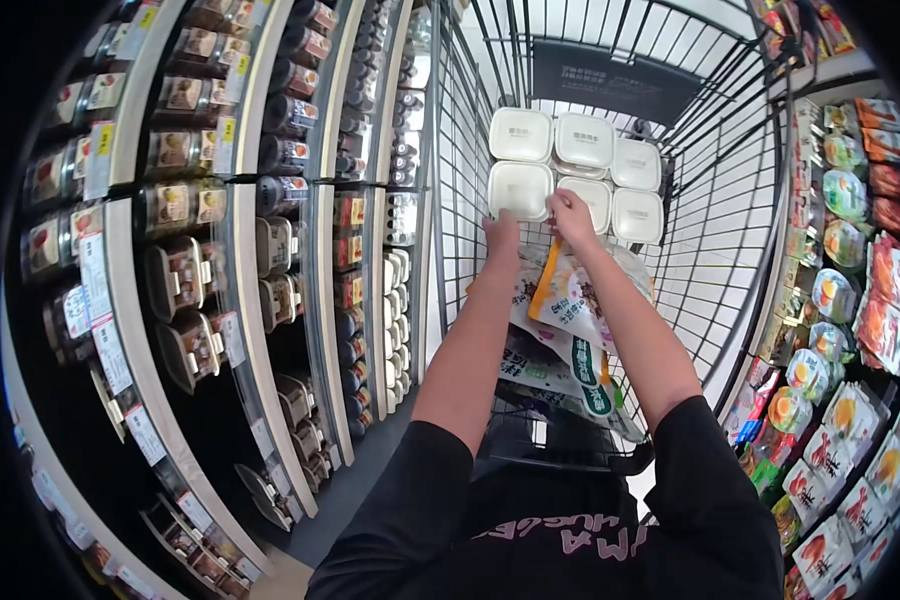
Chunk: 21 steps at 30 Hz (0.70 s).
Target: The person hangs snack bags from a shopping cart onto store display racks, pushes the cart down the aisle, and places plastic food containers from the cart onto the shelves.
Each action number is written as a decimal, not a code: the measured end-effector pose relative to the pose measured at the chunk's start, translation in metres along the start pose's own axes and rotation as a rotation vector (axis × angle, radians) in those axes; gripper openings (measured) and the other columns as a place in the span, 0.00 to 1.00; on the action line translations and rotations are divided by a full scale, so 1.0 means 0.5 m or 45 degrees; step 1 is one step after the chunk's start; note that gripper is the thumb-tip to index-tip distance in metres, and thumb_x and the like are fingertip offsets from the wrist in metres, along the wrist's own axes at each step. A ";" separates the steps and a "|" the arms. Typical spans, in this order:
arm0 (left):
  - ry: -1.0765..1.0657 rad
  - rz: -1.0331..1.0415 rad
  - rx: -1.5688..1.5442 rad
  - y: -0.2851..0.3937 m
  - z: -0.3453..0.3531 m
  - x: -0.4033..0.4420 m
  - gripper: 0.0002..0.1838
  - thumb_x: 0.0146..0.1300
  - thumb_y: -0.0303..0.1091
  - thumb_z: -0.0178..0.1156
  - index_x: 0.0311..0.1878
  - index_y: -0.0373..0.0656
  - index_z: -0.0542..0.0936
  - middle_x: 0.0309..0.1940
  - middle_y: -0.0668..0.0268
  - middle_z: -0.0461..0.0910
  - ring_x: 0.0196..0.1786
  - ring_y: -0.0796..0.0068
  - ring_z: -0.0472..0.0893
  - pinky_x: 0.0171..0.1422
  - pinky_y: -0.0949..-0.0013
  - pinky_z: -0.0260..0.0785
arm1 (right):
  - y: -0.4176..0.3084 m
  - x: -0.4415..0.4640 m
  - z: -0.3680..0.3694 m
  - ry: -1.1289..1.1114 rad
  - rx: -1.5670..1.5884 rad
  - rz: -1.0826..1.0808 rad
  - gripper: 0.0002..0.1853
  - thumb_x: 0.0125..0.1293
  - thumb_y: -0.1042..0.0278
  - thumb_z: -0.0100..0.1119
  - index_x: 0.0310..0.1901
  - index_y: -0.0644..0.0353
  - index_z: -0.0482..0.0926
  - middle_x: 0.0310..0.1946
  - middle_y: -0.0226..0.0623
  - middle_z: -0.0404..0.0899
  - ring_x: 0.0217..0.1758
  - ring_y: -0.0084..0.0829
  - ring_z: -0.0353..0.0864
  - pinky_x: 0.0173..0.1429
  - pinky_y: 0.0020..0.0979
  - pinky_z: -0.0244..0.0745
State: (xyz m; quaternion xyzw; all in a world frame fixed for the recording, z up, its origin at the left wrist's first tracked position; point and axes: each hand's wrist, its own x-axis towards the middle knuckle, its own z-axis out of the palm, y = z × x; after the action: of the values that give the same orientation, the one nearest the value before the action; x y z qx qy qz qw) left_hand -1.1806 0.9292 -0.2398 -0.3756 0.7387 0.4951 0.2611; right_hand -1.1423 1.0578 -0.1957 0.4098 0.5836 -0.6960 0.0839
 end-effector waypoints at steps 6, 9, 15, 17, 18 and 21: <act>-0.029 0.152 -0.247 0.002 -0.003 -0.049 0.33 0.68 0.47 0.41 0.69 0.34 0.52 0.63 0.45 0.64 0.62 0.51 0.69 0.64 0.62 0.60 | 0.020 0.036 0.029 0.062 -0.131 -0.051 0.17 0.62 0.65 0.58 0.46 0.71 0.76 0.28 0.34 0.75 0.28 0.26 0.79 0.25 0.30 0.82; -0.027 0.213 -0.063 -0.005 -0.001 -0.053 0.32 0.68 0.47 0.41 0.68 0.34 0.54 0.62 0.44 0.65 0.61 0.50 0.69 0.64 0.61 0.60 | 0.009 0.019 0.026 0.055 -0.088 -0.073 0.13 0.63 0.67 0.56 0.40 0.72 0.78 0.25 0.34 0.75 0.25 0.29 0.81 0.24 0.31 0.82; -0.044 0.456 -0.078 -0.017 -0.021 -0.100 0.19 0.70 0.43 0.41 0.49 0.35 0.71 0.41 0.62 0.73 0.42 0.71 0.72 0.50 0.69 0.63 | -0.046 -0.033 -0.053 -0.057 -0.165 0.069 0.11 0.63 0.72 0.54 0.31 0.75 0.77 0.25 0.43 0.78 0.24 0.37 0.83 0.26 0.30 0.82; -0.139 0.599 -0.134 0.008 -0.055 -0.168 0.19 0.71 0.43 0.41 0.45 0.34 0.72 0.39 0.63 0.73 0.41 0.73 0.70 0.49 0.70 0.63 | -0.101 -0.086 -0.093 -0.118 -0.050 0.144 0.12 0.62 0.73 0.54 0.29 0.76 0.76 0.25 0.48 0.79 0.26 0.39 0.84 0.27 0.30 0.82; -0.305 0.587 -0.204 0.040 -0.078 -0.224 0.22 0.71 0.44 0.40 0.50 0.33 0.71 0.45 0.59 0.73 0.47 0.67 0.71 0.55 0.67 0.62 | -0.160 -0.140 -0.113 -0.170 -0.003 0.222 0.12 0.62 0.73 0.54 0.32 0.78 0.75 0.28 0.49 0.80 0.28 0.39 0.85 0.29 0.28 0.83; -0.505 0.735 -0.240 0.100 -0.135 -0.357 0.25 0.73 0.45 0.37 0.56 0.33 0.72 0.50 0.57 0.73 0.53 0.66 0.72 0.60 0.67 0.61 | -0.250 -0.241 -0.157 -0.244 0.054 0.317 0.14 0.62 0.73 0.55 0.39 0.80 0.73 0.33 0.51 0.80 0.30 0.37 0.85 0.34 0.25 0.84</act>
State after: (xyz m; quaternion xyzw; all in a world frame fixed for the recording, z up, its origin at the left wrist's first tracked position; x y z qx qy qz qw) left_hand -1.1181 0.9311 -0.0526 -0.0707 0.7004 0.6776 0.2129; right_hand -1.1012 1.1217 -0.0209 0.4122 0.5028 -0.7284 0.2161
